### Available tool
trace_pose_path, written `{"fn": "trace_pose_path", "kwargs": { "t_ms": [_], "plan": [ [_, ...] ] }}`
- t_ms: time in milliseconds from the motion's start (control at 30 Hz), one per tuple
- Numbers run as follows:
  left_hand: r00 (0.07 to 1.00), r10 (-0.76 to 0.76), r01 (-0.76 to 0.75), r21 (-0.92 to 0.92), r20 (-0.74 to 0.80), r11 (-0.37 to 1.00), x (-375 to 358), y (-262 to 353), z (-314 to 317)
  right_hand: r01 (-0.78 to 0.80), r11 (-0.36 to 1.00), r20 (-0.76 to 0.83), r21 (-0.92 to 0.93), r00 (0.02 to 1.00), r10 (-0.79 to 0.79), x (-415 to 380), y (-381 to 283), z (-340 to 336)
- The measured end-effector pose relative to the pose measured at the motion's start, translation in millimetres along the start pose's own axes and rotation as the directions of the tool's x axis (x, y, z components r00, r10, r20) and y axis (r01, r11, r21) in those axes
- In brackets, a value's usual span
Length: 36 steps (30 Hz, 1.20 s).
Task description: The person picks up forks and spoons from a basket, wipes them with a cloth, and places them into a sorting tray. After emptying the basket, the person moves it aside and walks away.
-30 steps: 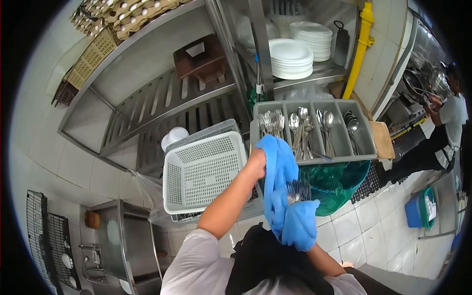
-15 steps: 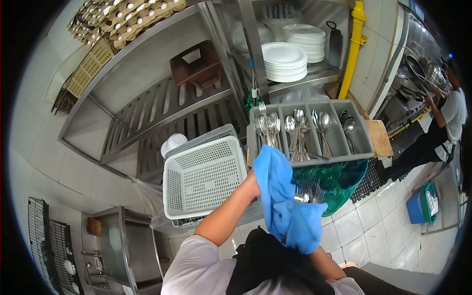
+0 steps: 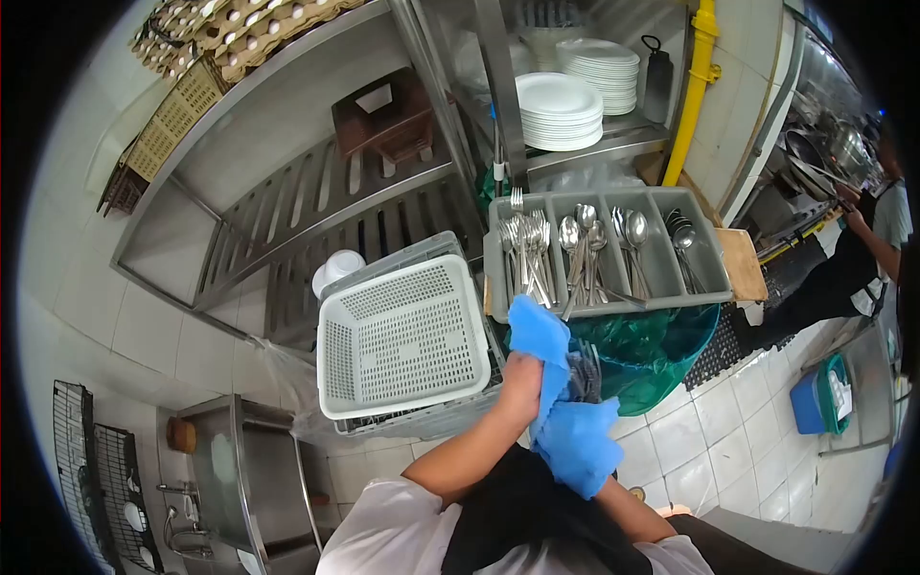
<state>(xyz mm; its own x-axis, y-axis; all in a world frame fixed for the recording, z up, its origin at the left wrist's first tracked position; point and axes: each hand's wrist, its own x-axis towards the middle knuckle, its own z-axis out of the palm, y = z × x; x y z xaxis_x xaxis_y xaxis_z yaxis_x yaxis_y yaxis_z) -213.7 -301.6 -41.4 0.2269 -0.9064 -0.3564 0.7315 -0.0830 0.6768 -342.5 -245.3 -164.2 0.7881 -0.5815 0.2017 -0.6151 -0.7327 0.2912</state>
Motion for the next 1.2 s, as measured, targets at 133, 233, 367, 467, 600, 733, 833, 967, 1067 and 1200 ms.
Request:
{"fn": "trace_pose_path", "kwargs": {
  "t_ms": [133,233,367,467,600,733,833,967,1067,1200],
  "plan": [
    [0.733,0.553,-0.645,0.663,0.397,0.379,11.1,29.0,19.4,-0.306,0.439,0.155,0.845,0.925,0.346,8.7,40.2,-80.9],
    [0.812,0.452,-0.539,0.773,0.370,0.334,31.7,36.4,0.9,-0.261,-0.155,0.303,0.953,0.857,0.417,10.8,40.7,-96.1],
    [0.952,0.298,-0.303,0.068,0.074,0.951,37.4,51.7,-3.4,-0.159,-0.505,0.400,0.848,0.818,0.414,19.6,41.1,-104.2],
    [0.940,0.129,-0.210,0.236,0.315,0.949,17.3,-1.1,-11.7,-0.139,-0.535,0.404,0.834,0.814,0.418,29.8,47.5,-104.7],
    [0.976,0.193,-0.214,0.259,0.103,0.942,-8.1,22.8,26.4,-0.112,-0.599,0.422,0.793,0.810,0.407,26.2,40.6,-105.4],
    [0.783,0.604,-0.585,0.509,0.151,0.631,7.9,53.2,42.7,-0.075,-0.661,0.426,0.747,0.818,0.388,23.1,39.2,-104.0],
    [0.589,0.807,-0.495,0.808,0.042,0.320,40.7,74.2,11.5,-0.064,-0.691,0.439,0.720,0.813,0.382,19.5,39.6,-106.8],
    [0.924,0.226,-0.158,-0.230,0.308,0.960,62.2,82.1,-49.5,-0.132,-0.556,0.405,0.820,0.821,0.403,20.5,45.8,-109.7],
    [0.949,-0.071,0.124,-0.158,0.306,0.980,17.6,17.5,-59.4,-0.307,-0.106,0.324,0.946,0.872,0.367,21.1,52.0,-104.7],
    [0.963,0.068,-0.099,0.111,0.259,0.989,-11.7,6.0,-28.8,-0.324,0.488,0.236,0.811,0.943,0.233,17.6,38.6,-96.8]
  ]
}}
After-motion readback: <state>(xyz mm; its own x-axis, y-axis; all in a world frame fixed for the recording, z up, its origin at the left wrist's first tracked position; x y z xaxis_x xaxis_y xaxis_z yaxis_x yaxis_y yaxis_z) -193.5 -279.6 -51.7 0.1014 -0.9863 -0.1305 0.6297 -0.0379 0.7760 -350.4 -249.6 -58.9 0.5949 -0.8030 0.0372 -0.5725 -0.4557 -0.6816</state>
